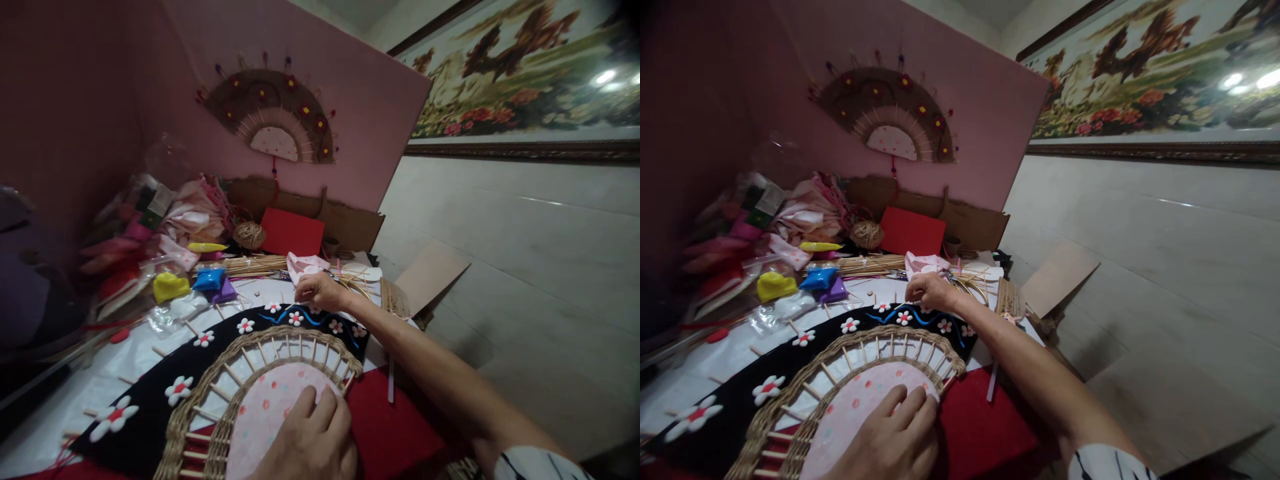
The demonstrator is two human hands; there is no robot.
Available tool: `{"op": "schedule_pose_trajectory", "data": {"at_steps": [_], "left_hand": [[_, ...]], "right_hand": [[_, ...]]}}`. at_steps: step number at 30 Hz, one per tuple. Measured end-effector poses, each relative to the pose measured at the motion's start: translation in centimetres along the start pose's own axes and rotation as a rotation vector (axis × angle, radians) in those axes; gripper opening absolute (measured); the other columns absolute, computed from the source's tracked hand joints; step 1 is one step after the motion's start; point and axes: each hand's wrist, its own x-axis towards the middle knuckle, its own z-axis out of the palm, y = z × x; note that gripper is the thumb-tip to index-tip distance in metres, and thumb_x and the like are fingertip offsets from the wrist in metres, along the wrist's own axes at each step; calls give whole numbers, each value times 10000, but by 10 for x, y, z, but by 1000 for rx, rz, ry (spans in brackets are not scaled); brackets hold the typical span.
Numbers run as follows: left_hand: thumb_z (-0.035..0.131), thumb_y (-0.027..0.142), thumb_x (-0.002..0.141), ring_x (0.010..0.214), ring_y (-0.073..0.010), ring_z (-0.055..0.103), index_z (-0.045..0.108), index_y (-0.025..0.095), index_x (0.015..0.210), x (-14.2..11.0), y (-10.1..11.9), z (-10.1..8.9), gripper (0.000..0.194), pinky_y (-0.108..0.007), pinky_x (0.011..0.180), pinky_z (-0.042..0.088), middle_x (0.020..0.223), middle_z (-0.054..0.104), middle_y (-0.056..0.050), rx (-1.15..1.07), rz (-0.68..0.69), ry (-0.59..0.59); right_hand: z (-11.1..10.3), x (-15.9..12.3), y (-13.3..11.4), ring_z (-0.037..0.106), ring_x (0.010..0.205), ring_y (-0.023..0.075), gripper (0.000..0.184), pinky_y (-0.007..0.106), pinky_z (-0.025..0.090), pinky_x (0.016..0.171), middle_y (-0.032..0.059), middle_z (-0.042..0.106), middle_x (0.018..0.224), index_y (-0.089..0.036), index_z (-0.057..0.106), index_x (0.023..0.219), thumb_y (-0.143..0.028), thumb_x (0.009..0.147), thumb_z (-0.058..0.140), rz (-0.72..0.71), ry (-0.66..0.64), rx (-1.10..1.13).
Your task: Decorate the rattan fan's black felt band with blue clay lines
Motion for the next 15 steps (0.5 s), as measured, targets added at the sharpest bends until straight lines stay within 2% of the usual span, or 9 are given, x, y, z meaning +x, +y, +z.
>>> {"op": "schedule_pose_trajectory", "data": {"at_steps": [4, 9, 15], "left_hand": [[490, 83, 760, 698, -173, 528, 556, 144, 728, 0, 0, 0, 96, -314, 623, 384, 750, 626, -39, -6, -22, -5], [433, 75, 782, 694, -185, 523, 555, 153, 668, 1, 0, 1, 184, -320, 608, 378, 732, 625, -47, 0, 1, 24], [444, 69, 773, 696, -182, 521, 568, 143, 703, 1, 0, -1, 160, -318, 614, 369, 738, 616, -48, 1, 5, 16]], "right_hand": [[-1, 0, -3, 578, 698, 112, 247, 214, 457, 654, 22, 624, 726, -116, 686, 715, 63, 662, 524, -5, 5, -15], [3, -1, -7, 569, 667, 98, 307, 186, 444, 612, 11, 602, 729, -116, 681, 677, 121, 608, 498, -28, -31, -41], [0, 0, -14, 565, 689, 101, 290, 192, 439, 629, 17, 601, 744, -118, 685, 719, 105, 653, 511, -66, -24, -77]]}}
